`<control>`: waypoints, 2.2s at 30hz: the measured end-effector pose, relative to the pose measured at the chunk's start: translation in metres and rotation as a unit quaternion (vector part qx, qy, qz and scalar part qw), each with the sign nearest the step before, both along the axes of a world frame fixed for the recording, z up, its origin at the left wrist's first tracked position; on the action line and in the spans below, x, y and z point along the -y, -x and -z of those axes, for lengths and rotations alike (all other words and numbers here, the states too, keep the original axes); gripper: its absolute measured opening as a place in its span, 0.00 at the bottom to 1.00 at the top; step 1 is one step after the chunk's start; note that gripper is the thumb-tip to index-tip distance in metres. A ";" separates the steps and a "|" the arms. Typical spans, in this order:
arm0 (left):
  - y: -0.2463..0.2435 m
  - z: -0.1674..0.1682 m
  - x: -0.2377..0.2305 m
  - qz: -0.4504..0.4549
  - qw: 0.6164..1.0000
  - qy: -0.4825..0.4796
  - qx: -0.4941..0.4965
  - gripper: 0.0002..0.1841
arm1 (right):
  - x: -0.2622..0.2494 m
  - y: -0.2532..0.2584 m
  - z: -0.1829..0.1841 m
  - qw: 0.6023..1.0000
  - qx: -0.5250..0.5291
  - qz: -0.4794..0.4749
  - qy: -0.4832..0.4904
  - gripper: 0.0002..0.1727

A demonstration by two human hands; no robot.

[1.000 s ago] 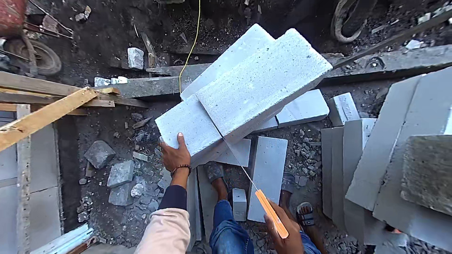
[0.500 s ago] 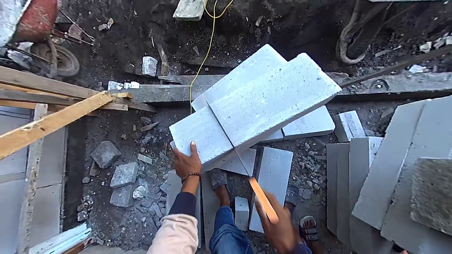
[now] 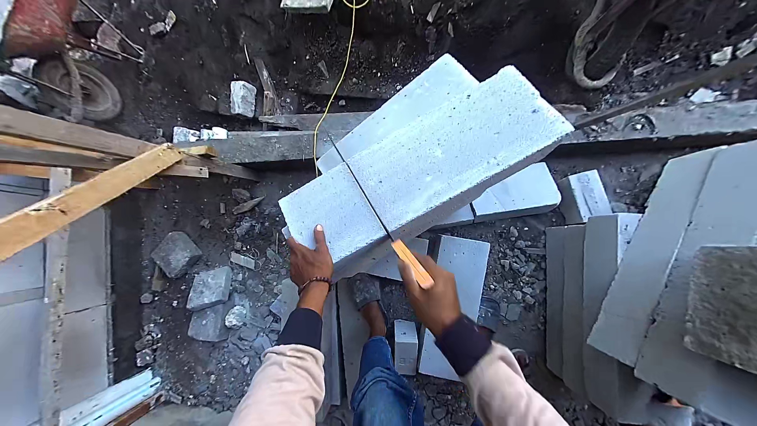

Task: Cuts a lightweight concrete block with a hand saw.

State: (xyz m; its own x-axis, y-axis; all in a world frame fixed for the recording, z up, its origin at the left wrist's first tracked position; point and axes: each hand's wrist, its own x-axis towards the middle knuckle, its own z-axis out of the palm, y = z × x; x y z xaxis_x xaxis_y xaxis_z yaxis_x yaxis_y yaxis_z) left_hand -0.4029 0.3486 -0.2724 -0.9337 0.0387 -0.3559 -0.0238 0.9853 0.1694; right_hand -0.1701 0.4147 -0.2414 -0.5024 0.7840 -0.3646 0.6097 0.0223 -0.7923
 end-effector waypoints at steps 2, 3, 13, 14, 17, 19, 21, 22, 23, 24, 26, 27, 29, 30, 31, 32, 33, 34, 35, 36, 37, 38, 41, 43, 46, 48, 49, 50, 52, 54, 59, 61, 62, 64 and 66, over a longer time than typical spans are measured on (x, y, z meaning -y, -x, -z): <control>0.007 -0.002 -0.002 0.010 1.000 0.008 0.011 0.50 | -0.001 0.007 0.008 1.000 -0.007 -0.003 0.021 0.29; 0.007 -0.003 -0.002 0.016 1.000 0.010 0.015 0.49 | 0.016 -0.019 0.016 1.000 -0.016 -0.002 0.014 0.29; 0.013 0.001 -0.004 0.026 0.999 0.014 -0.014 0.48 | 0.058 -0.047 0.026 0.998 -0.029 0.051 -0.006 0.30; 0.014 0.000 -0.006 0.026 0.999 0.018 -0.006 0.49 | 0.052 -0.052 0.026 0.999 -0.024 0.039 0.009 0.31; 0.008 -0.006 -0.001 0.029 0.999 0.023 -0.006 0.49 | 0.072 -0.116 0.027 0.999 -0.021 0.006 0.028 0.33; 0.000 -0.002 0.003 0.028 0.999 0.014 -0.015 0.48 | 0.102 -0.168 0.037 0.999 -0.045 0.014 0.009 0.32; -0.004 0.001 0.006 0.025 0.999 0.010 -0.022 0.47 | 0.096 -0.160 0.046 0.997 -0.067 0.021 -0.025 0.29; -0.003 0.000 0.004 0.021 1.000 0.008 -0.022 0.46 | 0.076 -0.125 0.043 0.997 -0.062 0.022 -0.035 0.28; -0.002 -0.002 0.002 0.017 1.000 0.009 -0.017 0.46 | 0.055 -0.082 0.033 0.998 -0.045 0.024 -0.030 0.27; 0.001 -0.003 0.000 0.016 1.000 0.012 -0.013 0.46 | 0.037 -0.042 0.022 0.999 -0.020 0.029 -0.014 0.28; 0.013 -0.003 -0.008 0.017 1.000 0.017 -0.007 0.48 | 0.019 -0.002 0.009 0.999 0.010 0.022 0.029 0.31; 0.017 -0.003 -0.009 0.016 1.000 0.020 -0.002 0.49 | 0.020 -0.006 0.011 0.999 0.011 0.008 0.038 0.33; 0.016 -0.005 -0.010 0.021 0.999 0.025 0.002 0.49 | 0.044 -0.055 0.025 1.000 -0.013 -0.006 0.027 0.34; 0.013 -0.005 -0.010 0.022 1.000 0.022 0.001 0.49 | 0.064 -0.090 0.032 0.999 -0.032 -0.006 0.011 0.33; 0.009 -0.004 -0.008 0.018 1.000 0.016 -0.004 0.48 | 0.083 -0.125 0.035 0.999 -0.047 -0.004 0.001 0.32; 0.005 -0.002 -0.005 0.013 1.000 0.009 -0.011 0.47 | 0.095 -0.148 0.036 0.998 -0.059 0.001 -0.006 0.31; 0.001 0.000 -0.003 0.008 1.000 0.006 -0.017 0.46 | 0.092 -0.149 0.035 0.998 -0.064 0.005 -0.011 0.30; 0.000 0.001 -0.002 0.001 1.000 0.008 -0.024 0.46 | 0.074 -0.124 0.032 0.998 -0.052 0.002 -0.019 0.29; -0.002 0.002 0.000 -0.004 1.000 0.013 -0.025 0.46 | 0.048 -0.080 0.021 0.999 -0.028 -0.004 -0.015 0.28; -0.003 0.002 0.001 -0.002 1.000 0.016 -0.022 0.46 | 0.019 -0.029 0.009 1.000 -0.007 -0.007 0.002 0.28; 0.001 0.002 -0.002 0.002 1.000 0.016 -0.020 0.47 | -0.009 0.019 -0.005 1.000 0.008 -0.004 0.021 0.29; 0.008 0.000 -0.005 0.007 1.000 0.013 -0.018 0.46 | -0.024 0.051 -0.018 0.999 0.021 0.002 0.044 0.31; 0.017 -0.002 -0.002 0.025 1.000 0.009 0.000 0.49 | 0.010 0.016 0.002 1.000 -0.004 0.000 0.012 0.33; 0.015 0.001 -0.002 0.032 0.999 -0.002 -0.005 0.49 | 0.056 -0.069 0.022 0.999 -0.033 0.005 -0.017 0.30; 0.003 0.003 0.008 0.024 1.000 -0.005 -0.015 0.46 | 0.089 -0.143 0.020 0.998 -0.066 0.014 -0.011 0.26; 0.001 0.002 0.007 0.015 1.000 -0.006 -0.007 0.45 | 0.049 -0.087 0.018 0.998 -0.045 0.004 -0.040 0.25; 0.002 0.002 0.006 0.014 1.000 -0.003 -0.004 0.45 | 0.022 -0.040 0.013 0.999 -0.025 -0.003 -0.044 0.26; 0.006 0.001 0.003 0.011 1.000 -0.001 -0.002 0.46 | -0.002 0.004 0.008 1.000 -0.011 -0.005 -0.029 0.26; 0.018 -0.004 -0.002 0.017 1.000 0.001 0.009 0.47 | -0.015 0.041 0.005 1.000 0.005 -0.004 0.014 0.28; 0.016 -0.007 -0.001 0.026 0.999 0.004 0.023 0.48 | 0.026 -0.011 0.021 1.000 -0.001 -0.002 -0.001 0.30; 0.002 0.003 0.010 0.032 0.999 -0.012 -0.004 0.47 | 0.094 -0.125 0.033 0.998 -0.055 0.036 -0.018 0.26; 0.001 0.002 0.009 0.023 1.000 -0.010 -0.003 0.47 | 0.050 -0.065 0.031 0.998 -0.043 0.021 -0.035 0.26; 0.004 0.000 0.006 0.025 1.000 -0.004 0.002 0.47 | 0.031 -0.036 0.029 0.999 -0.032 0.020 -0.023 0.26; 0.016 -0.003 -0.004 0.030 0.999 0.007 0.010 0.47 | 0.013 -0.016 0.032 1.000 -0.021 0.016 0.011 0.29; 0.015 -0.004 -0.004 0.028 0.999 0.013 0.015 0.47 | 0.034 -0.054 0.039 0.999 -0.025 0.007 0.023 0.30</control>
State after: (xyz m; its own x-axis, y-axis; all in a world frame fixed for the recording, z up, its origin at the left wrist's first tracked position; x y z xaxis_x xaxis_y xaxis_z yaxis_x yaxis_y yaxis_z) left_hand -0.4179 0.3526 -0.2684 -0.9193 0.0814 -0.3852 0.0274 0.9892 0.1437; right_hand -0.1164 0.3803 -0.2805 -0.5100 0.7740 -0.3752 0.5686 -0.0239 -0.8222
